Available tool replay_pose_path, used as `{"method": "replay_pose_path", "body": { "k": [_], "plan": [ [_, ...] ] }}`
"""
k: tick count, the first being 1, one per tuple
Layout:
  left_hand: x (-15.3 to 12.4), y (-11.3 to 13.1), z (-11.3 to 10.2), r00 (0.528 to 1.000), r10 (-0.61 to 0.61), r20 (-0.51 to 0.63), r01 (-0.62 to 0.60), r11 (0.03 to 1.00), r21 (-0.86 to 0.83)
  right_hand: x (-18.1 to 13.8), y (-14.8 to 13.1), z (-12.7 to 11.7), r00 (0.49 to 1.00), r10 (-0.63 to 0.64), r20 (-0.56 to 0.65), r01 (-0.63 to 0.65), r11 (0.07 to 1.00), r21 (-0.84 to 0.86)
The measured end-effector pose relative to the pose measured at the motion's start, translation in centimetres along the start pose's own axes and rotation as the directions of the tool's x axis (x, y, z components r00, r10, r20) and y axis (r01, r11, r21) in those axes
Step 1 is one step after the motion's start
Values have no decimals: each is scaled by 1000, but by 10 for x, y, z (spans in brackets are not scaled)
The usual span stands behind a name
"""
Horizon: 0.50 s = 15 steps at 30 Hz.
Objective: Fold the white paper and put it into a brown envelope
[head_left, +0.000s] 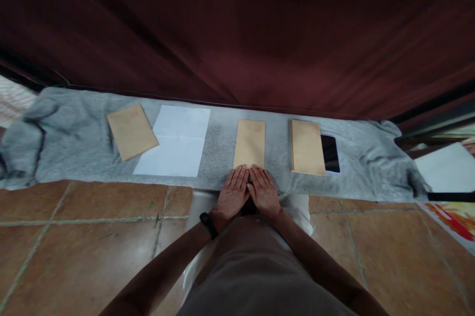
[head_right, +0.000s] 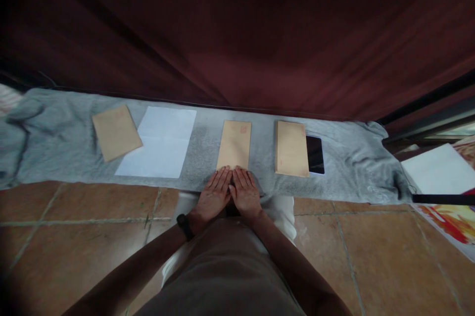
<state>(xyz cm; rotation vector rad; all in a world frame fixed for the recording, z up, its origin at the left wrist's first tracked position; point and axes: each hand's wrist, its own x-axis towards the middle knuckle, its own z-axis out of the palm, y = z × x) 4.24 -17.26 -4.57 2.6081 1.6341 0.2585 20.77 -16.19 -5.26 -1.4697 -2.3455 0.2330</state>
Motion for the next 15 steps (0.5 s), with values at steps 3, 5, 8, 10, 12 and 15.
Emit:
{"method": "replay_pose_path", "body": {
  "k": [3,5,8,10,12,15],
  "plan": [
    [0,-3,-2,999,-26,24,26,1000,9,-2,0,-1,1000,10,6,-10,1000,-15],
    [-1,-5,-4,998,-40,43,40,999,14,-3,1,-1,1000,11,3,-11,1000,-25],
    [-2,-7,-5,997,-51,62,50,999,15,-6,4,-2,1000,6,-9,-6,1000,-30],
    [-3,-8,-6,996,-60,66,59,998,15,-8,7,-2,1000,7,-19,-8,1000,-30],
    [-3,-9,-6,995,-74,68,73,997,16,-9,9,-3,1000,10,-27,-11,999,-30],
    [-4,-10,-7,993,-90,74,88,996,19,-11,11,-4,999,14,-36,-15,999,-35]
  ]
}}
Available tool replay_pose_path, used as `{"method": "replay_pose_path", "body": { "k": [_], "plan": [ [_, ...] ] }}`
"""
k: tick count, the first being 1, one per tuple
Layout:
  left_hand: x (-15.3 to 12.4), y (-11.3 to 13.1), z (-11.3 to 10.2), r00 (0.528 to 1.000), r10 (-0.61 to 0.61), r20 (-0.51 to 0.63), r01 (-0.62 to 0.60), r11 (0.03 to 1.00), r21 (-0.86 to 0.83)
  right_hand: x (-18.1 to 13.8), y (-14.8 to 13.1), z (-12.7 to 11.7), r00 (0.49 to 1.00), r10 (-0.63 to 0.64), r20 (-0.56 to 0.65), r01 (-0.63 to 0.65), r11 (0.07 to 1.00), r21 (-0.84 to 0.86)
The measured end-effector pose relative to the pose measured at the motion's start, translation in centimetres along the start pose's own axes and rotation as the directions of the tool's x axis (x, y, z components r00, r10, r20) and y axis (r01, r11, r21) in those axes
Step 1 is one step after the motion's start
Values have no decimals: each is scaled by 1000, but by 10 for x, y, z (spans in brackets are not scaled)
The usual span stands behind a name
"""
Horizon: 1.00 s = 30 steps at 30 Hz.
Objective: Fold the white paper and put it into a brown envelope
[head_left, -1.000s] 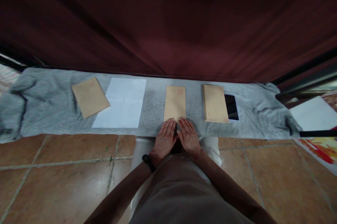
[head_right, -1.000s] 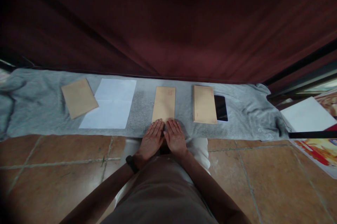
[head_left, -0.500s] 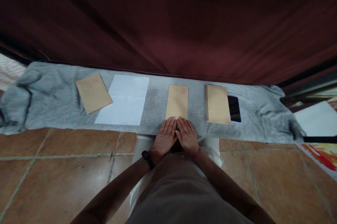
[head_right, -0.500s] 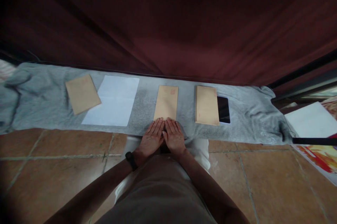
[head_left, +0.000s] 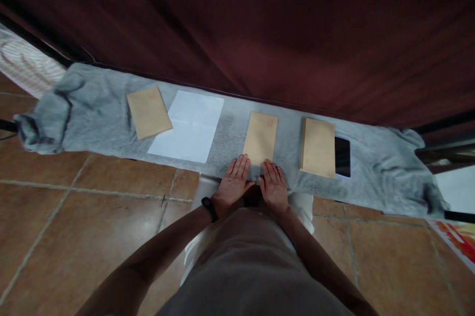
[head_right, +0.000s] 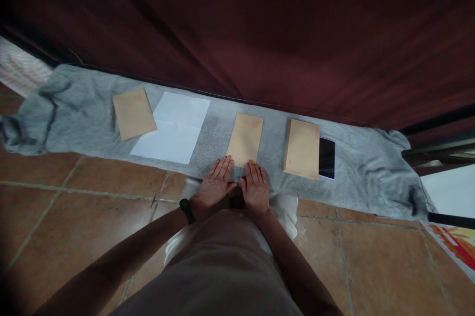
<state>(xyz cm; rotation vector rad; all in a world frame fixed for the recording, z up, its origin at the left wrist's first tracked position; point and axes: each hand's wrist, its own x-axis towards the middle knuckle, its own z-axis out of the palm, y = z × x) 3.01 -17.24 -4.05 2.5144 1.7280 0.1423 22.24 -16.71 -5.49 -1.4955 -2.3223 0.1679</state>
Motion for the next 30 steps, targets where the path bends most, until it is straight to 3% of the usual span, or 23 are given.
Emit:
{"method": "replay_pose_path", "body": {
  "k": [9,19,30],
  "plan": [
    [-1,-2,2,1000,-15,-1,15,1000,8,0,-3,-1,1000,16,-12,-16,1000,-16],
    [-2,-6,7,1000,11,-19,-11,1000,-2,21,-22,4,996,-43,78,42,999,16],
    [4,-5,2,997,56,-53,-59,997,-53,20,-19,8,997,-21,72,21,1000,-5]
  ]
}}
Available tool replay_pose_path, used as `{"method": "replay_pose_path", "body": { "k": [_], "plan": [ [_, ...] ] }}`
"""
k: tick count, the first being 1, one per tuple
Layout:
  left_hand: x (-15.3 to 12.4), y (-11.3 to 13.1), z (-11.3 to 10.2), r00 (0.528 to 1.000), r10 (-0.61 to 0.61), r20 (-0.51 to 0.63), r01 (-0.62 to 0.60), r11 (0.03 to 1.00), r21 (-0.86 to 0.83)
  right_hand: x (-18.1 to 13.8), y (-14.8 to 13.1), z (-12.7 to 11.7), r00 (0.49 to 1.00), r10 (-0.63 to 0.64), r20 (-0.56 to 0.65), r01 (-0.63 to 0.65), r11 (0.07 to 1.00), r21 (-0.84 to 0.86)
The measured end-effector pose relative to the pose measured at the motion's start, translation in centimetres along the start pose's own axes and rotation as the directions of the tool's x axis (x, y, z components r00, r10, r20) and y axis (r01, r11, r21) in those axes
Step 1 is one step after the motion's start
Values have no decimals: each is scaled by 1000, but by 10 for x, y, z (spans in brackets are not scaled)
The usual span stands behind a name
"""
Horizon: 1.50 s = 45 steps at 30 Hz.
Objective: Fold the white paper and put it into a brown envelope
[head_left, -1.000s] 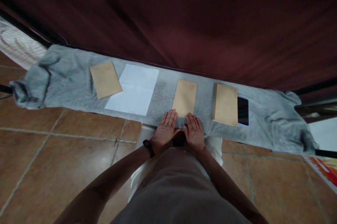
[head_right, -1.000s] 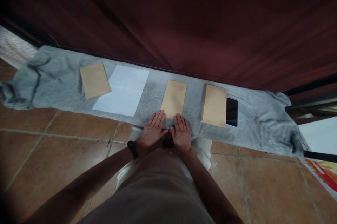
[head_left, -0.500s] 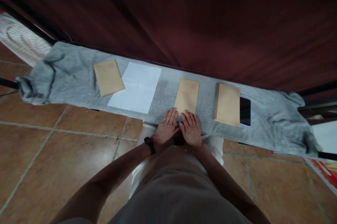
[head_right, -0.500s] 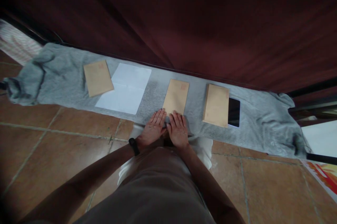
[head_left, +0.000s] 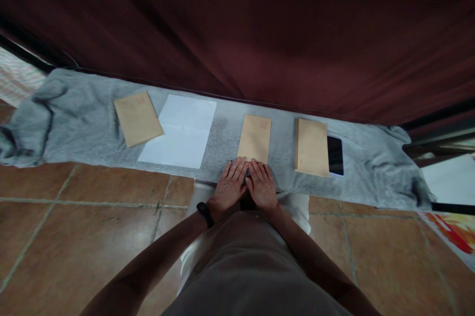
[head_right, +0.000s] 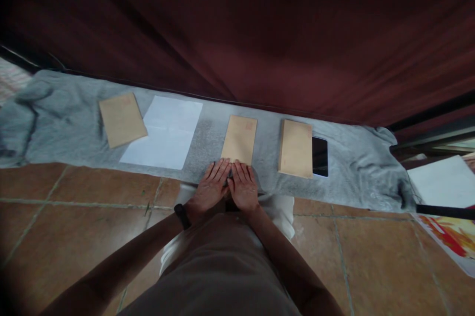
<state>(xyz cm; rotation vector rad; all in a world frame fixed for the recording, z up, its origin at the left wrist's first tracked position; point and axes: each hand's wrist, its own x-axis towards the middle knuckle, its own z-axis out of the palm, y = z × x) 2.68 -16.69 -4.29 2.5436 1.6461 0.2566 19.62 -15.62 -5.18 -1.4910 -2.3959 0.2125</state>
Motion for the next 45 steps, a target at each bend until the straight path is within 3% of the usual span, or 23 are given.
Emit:
{"method": "replay_pose_path", "body": {
  "k": [20,33,38,41,45],
  "plan": [
    [-1,3,-1,998,-66,-18,66,997,29,-26,23,-6,991,72,-116,-75,997,-26],
    [3,11,-5,993,-113,-37,114,992,43,-29,24,-7,988,90,-125,-97,994,-49],
    [16,24,-3,999,36,-2,-36,999,7,-30,25,-8,989,95,-111,-99,995,-27],
    [19,28,-1,998,63,-1,-63,998,18,-27,28,-12,990,97,-100,-96,995,21],
    [19,28,-2,995,96,9,-96,995,39,-11,32,-18,971,216,-99,-211,975,65]
  ]
}}
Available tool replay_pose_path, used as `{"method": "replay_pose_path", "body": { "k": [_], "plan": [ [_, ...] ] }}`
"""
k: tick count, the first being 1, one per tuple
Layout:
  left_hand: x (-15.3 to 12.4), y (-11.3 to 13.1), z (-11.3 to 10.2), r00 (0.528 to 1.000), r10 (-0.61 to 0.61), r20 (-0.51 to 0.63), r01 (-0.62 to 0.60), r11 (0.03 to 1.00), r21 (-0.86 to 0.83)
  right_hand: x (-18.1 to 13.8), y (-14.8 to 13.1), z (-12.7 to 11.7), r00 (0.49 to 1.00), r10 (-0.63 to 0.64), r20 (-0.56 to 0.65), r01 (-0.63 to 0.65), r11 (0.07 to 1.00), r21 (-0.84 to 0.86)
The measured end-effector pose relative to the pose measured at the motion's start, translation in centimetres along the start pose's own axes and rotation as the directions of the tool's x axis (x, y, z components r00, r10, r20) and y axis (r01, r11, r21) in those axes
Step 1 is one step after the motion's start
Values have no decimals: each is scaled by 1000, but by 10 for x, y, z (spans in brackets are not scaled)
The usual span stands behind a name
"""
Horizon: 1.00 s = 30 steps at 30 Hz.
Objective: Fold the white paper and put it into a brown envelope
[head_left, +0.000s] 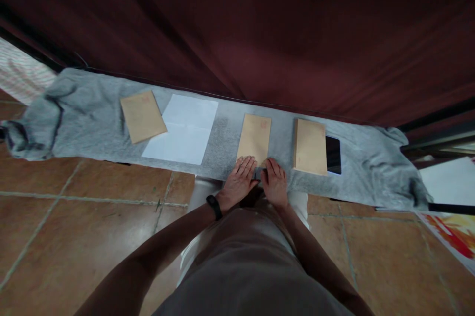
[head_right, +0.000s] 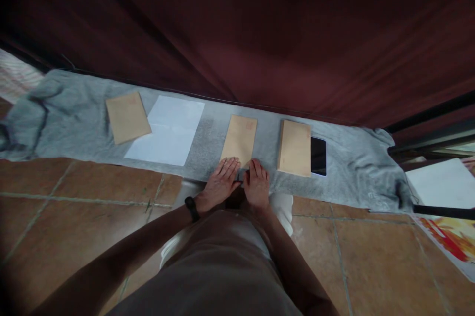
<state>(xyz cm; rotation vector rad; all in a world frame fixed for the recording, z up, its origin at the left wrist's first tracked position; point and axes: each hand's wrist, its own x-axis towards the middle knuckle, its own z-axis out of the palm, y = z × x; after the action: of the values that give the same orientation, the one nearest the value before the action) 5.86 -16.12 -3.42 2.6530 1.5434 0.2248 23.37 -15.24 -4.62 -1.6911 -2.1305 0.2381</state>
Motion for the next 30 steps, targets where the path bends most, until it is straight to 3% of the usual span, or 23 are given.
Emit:
{"method": "replay_pose_path", "body": {
  "k": [3,8,13,19,23,27,30],
  "plan": [
    [0,0,1,1000,-1,12,1,1000,0,20,-2,1,993,118,-20,-117,992,38],
    [-2,1,7,999,-39,2,39,999,-20,44,1,6,971,234,-49,-214,942,257],
    [-4,1,12,998,-55,-36,53,997,-53,47,3,6,951,302,61,-297,845,444],
    [-4,-1,14,993,-59,-102,47,992,-119,49,-2,6,933,325,158,-360,802,477],
    [-5,-4,12,986,-93,-136,57,967,-248,52,-3,9,886,368,281,-461,646,608],
    [-3,-11,10,950,-249,-186,127,859,-496,53,-2,13,859,391,330,-505,547,667],
    [1,-22,10,871,-459,-174,211,671,-711,51,-1,15,859,396,326,-501,512,698]
  ]
}}
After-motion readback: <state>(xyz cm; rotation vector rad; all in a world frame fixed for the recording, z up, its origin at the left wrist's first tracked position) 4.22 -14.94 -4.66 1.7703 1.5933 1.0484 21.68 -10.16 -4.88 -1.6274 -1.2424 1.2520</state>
